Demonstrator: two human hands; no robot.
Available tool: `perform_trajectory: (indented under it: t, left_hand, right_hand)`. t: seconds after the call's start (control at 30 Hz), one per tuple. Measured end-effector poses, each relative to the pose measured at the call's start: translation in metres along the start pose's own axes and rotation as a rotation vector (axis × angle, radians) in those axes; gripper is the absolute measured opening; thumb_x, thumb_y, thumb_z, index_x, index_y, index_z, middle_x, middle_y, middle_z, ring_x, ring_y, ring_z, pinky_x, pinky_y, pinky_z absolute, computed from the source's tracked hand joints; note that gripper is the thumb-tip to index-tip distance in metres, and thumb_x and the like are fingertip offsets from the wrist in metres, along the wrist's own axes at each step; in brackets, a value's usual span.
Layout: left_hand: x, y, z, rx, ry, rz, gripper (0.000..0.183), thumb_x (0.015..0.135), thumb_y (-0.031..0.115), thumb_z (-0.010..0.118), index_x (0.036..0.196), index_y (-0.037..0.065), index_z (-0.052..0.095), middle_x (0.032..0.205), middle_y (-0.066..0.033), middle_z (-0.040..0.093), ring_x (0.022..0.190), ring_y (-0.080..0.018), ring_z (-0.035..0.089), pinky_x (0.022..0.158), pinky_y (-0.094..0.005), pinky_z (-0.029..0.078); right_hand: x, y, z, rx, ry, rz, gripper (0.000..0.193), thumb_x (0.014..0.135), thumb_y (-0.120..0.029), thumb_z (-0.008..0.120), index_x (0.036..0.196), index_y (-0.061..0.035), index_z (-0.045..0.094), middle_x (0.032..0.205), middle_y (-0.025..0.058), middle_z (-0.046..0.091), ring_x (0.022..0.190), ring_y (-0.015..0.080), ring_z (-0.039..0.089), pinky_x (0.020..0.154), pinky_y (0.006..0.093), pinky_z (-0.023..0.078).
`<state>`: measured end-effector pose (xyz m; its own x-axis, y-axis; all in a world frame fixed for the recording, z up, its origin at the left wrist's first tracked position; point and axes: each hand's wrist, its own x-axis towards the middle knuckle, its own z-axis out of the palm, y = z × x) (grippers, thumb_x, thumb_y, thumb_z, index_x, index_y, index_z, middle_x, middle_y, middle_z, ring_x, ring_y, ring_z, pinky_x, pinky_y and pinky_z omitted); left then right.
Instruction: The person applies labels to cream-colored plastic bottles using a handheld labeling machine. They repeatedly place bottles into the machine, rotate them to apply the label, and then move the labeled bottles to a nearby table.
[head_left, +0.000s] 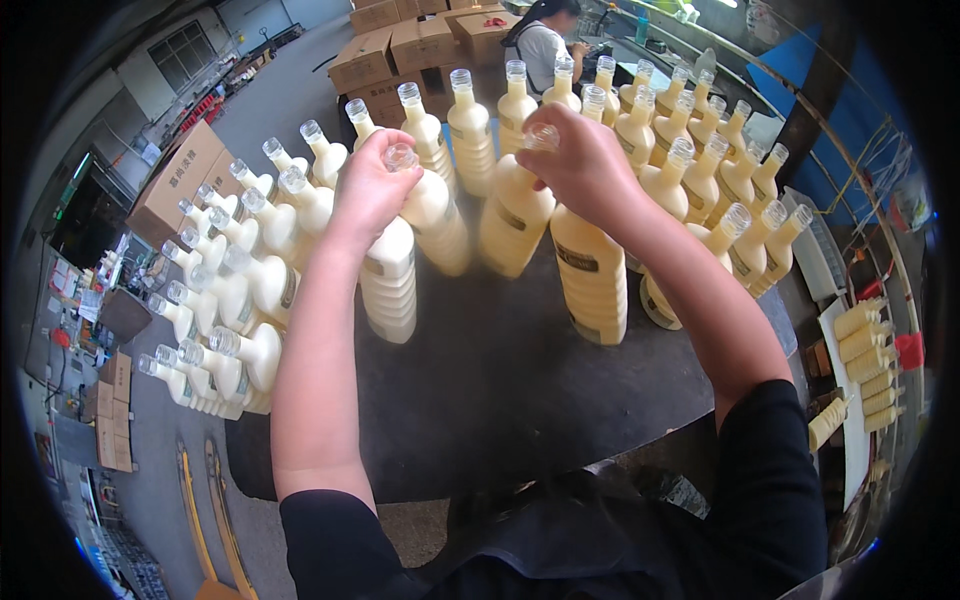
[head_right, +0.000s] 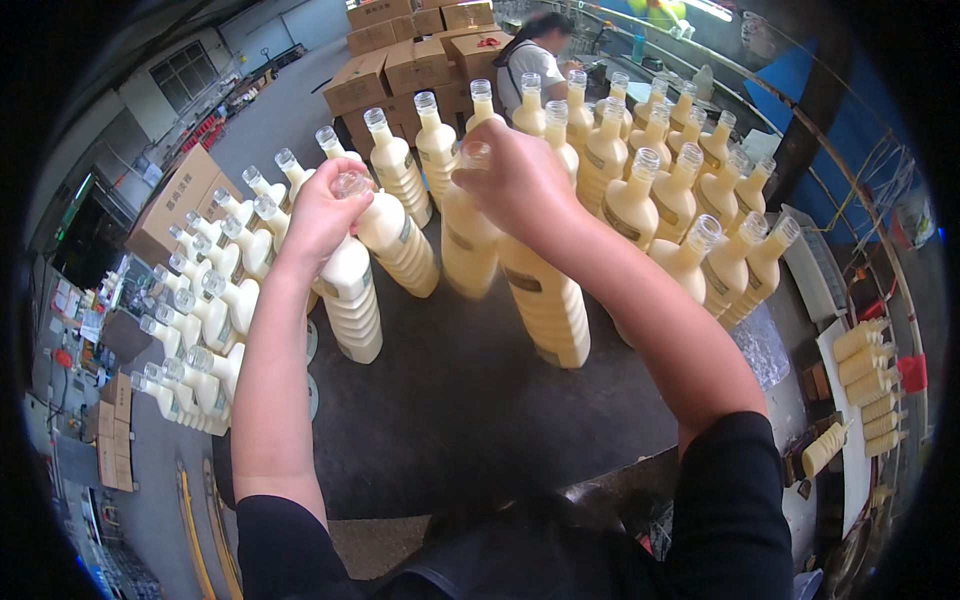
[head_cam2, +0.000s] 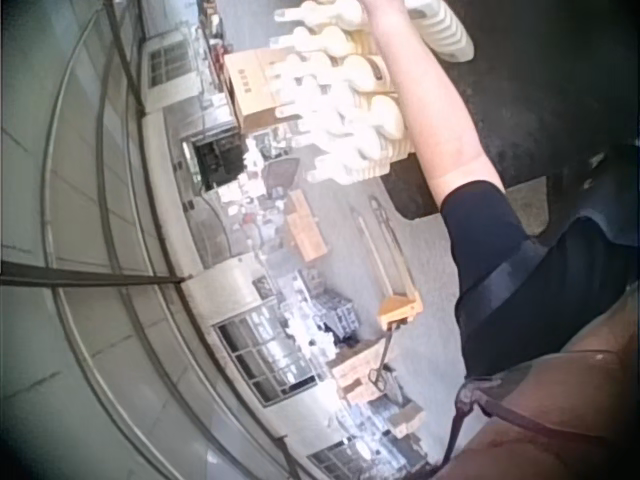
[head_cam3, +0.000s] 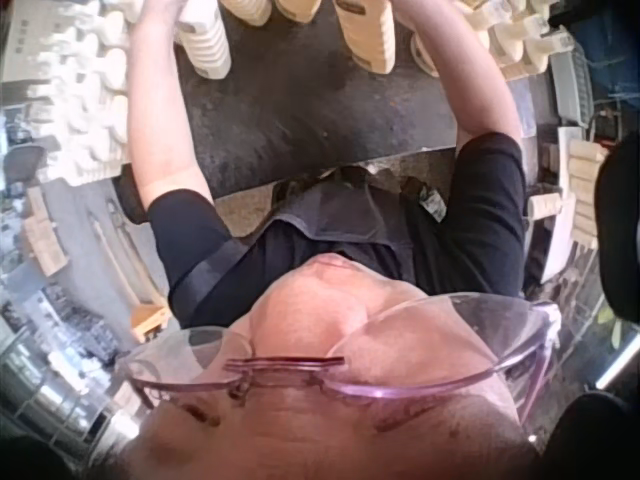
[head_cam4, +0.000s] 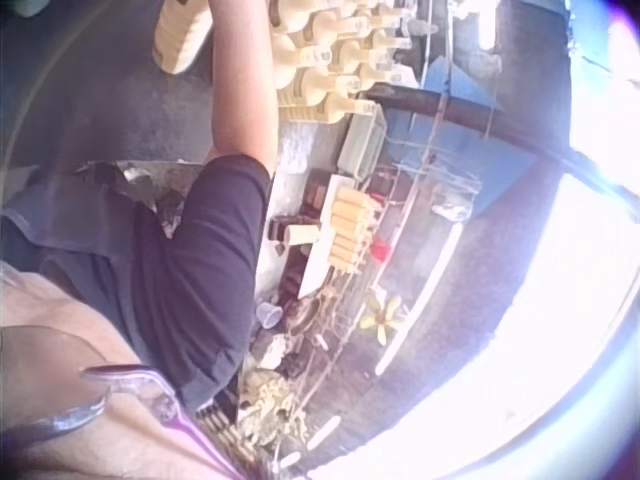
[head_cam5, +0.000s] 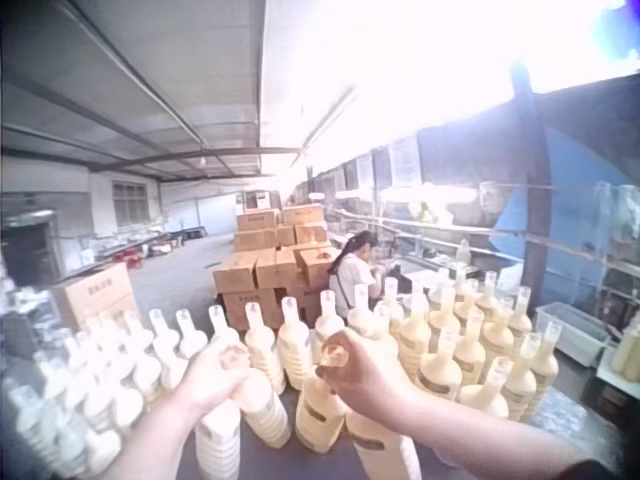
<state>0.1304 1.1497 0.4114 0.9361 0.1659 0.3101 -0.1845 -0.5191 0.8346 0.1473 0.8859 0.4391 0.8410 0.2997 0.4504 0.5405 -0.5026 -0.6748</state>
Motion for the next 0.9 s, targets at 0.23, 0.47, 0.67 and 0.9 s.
perform_trajectory:
  t: [0.23, 0.47, 0.67, 0.9]
  left_hand:
    - [0.042, -0.024, 0.004, 0.124, 0.001, 0.021, 0.033, 0.083, 0.016, 0.076, 0.114, 0.011, 0.064, 0.098, -0.0094, 0.072, 0.089, -0.0219, 0.069, 0.083, -0.0351, 0.054]
    - [0.062, -0.026, 0.004, 0.167, -0.020, -0.032, 0.033, 0.083, 0.017, 0.077, 0.114, 0.012, 0.065, 0.092, -0.0077, 0.072, 0.070, -0.0166, 0.066, 0.071, -0.0330, 0.054]
    - [0.066, -0.015, -0.001, 0.092, -0.096, -0.042, 0.029, 0.089, 0.006, 0.069, 0.117, 0.003, 0.061, 0.086, -0.0019, 0.064, 0.059, -0.0066, 0.053, 0.053, -0.0241, 0.046]
    - [0.066, -0.016, -0.007, -0.031, -0.114, -0.015, 0.038, 0.090, 0.009, 0.072, 0.125, 0.002, 0.060, 0.096, -0.0049, 0.068, 0.061, -0.0058, 0.053, 0.055, -0.0229, 0.047]
  right_hand:
    - [0.063, 0.025, 0.058, -0.194, 0.039, -0.091, 0.032, 0.085, -0.018, 0.075, 0.110, -0.0003, 0.065, 0.091, 0.0176, 0.072, 0.068, 0.0238, 0.073, 0.069, 0.0377, 0.055]
    - [0.089, 0.041, 0.076, -0.225, 0.030, -0.073, 0.034, 0.084, -0.020, 0.075, 0.111, -0.0012, 0.064, 0.094, 0.0183, 0.072, 0.070, 0.0247, 0.074, 0.071, 0.0370, 0.056]
    - [0.089, 0.056, 0.064, -0.027, 0.128, -0.037, 0.040, 0.090, -0.027, 0.075, 0.119, -0.0014, 0.063, 0.098, 0.0154, 0.073, 0.067, 0.0172, 0.071, 0.060, 0.0319, 0.056]
    - [0.101, 0.076, 0.058, 0.190, 0.249, 0.013, 0.023, 0.095, -0.017, 0.068, 0.112, -0.0013, 0.067, 0.086, 0.0064, 0.072, 0.060, 0.0084, 0.063, 0.055, 0.0237, 0.051]
